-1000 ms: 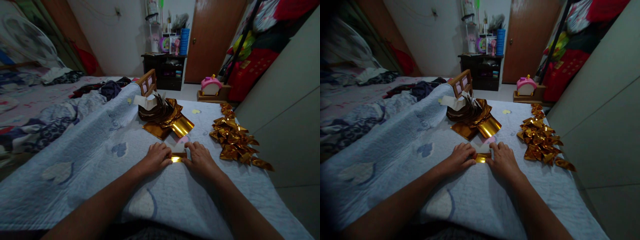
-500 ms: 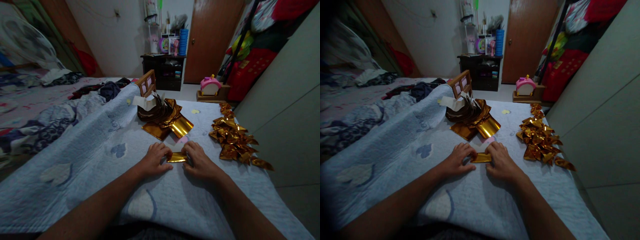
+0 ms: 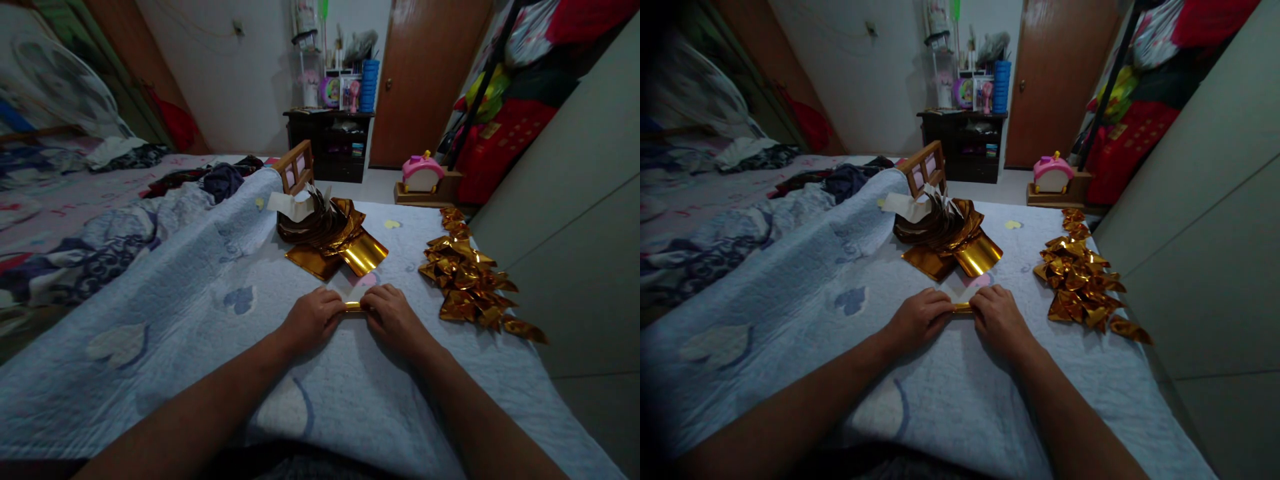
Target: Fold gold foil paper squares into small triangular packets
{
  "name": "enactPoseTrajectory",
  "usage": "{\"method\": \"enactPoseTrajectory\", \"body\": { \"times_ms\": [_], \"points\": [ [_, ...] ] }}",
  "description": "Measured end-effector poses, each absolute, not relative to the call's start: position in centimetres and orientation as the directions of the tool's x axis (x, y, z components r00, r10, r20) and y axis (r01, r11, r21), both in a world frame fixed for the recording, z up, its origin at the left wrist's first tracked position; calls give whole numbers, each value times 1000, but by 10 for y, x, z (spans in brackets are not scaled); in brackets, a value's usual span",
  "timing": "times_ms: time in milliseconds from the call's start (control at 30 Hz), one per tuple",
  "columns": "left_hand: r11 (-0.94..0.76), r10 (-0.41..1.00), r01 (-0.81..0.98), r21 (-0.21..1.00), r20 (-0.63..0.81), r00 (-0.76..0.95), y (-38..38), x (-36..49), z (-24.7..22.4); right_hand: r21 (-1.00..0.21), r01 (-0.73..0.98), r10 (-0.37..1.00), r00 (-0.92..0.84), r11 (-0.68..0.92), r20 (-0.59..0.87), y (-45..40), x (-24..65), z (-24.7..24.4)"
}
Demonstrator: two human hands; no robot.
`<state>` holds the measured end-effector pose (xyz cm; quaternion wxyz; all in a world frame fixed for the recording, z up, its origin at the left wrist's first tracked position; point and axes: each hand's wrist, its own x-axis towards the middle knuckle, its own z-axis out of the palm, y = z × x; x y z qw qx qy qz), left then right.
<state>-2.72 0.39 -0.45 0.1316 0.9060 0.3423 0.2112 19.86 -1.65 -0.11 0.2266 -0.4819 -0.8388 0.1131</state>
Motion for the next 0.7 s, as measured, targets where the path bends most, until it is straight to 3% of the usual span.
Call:
{"method": "enactPoseTrajectory", "body": {
  "times_ms": [500,700],
  "points": [
    [-646,757,407,646,473,450,6,-30,-4,-471,640,783,-378,607,494,-24,195,11],
    [-604,775,432,669,367,515,5,-25,1,-399,678,784,-486,617,386,-26,186,8]
  ]
}}
